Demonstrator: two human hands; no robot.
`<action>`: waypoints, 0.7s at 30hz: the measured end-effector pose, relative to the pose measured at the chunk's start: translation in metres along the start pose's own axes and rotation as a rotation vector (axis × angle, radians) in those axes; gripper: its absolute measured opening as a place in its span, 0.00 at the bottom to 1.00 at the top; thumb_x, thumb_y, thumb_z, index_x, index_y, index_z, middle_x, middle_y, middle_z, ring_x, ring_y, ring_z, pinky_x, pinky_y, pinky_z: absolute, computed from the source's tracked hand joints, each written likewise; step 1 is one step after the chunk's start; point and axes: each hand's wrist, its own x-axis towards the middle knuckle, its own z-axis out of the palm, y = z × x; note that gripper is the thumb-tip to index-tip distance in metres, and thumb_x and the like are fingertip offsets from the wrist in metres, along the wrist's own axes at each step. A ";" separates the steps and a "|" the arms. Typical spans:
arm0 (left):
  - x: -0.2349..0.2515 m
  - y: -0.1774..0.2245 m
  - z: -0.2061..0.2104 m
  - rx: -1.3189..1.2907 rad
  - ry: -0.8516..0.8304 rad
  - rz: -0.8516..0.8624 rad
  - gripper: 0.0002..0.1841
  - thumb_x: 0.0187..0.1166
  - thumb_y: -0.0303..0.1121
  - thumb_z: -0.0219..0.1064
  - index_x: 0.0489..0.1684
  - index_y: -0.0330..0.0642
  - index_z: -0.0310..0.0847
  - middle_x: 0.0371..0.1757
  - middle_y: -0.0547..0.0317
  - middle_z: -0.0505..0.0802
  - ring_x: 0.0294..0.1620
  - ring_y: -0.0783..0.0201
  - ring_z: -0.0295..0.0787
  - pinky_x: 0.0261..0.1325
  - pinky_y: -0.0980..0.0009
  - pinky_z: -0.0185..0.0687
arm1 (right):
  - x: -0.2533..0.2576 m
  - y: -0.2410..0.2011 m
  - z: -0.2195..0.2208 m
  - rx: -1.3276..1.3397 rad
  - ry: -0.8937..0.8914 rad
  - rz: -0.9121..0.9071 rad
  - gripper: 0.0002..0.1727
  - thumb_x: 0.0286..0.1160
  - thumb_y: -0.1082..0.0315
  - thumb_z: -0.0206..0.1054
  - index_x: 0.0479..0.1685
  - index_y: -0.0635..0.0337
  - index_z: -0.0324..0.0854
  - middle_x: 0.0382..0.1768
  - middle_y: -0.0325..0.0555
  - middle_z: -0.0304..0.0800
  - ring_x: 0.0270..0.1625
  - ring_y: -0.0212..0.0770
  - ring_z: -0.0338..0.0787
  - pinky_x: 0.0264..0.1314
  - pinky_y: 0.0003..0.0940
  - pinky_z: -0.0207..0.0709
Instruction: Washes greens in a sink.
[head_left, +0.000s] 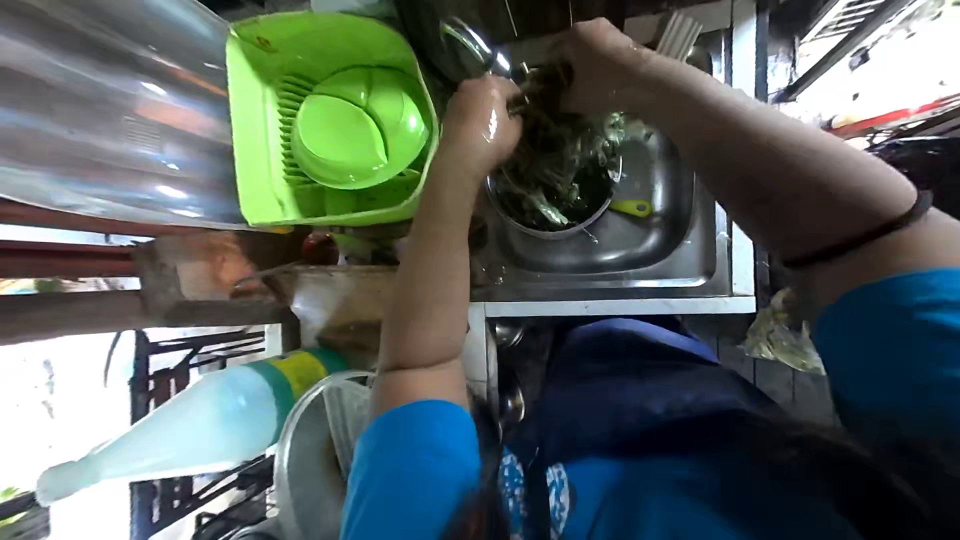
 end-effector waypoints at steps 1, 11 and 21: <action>-0.002 0.002 -0.002 -0.001 0.015 -0.002 0.17 0.83 0.29 0.62 0.66 0.35 0.84 0.66 0.34 0.88 0.73 0.37 0.82 0.76 0.35 0.71 | 0.000 -0.001 -0.004 0.011 0.016 -0.019 0.21 0.70 0.69 0.74 0.63 0.64 0.85 0.63 0.63 0.87 0.69 0.61 0.85 0.73 0.63 0.74; 0.016 -0.021 0.120 -0.071 -0.334 -0.138 0.74 0.51 0.34 0.92 0.98 0.48 0.29 0.95 0.34 0.27 0.87 0.22 0.54 0.75 0.33 0.72 | -0.006 0.050 0.096 -0.116 -0.391 0.173 0.75 0.47 0.53 0.92 0.98 0.37 0.36 0.92 0.77 0.32 0.79 0.84 0.65 0.69 0.78 0.69; 0.037 0.007 0.130 0.171 -0.607 -0.353 0.25 0.90 0.35 0.56 0.78 0.23 0.69 0.82 0.32 0.75 0.86 0.41 0.69 0.86 0.45 0.62 | 0.011 0.037 0.131 0.056 -0.575 0.451 0.25 0.90 0.63 0.58 0.73 0.78 0.74 0.77 0.72 0.75 0.82 0.66 0.72 0.85 0.62 0.59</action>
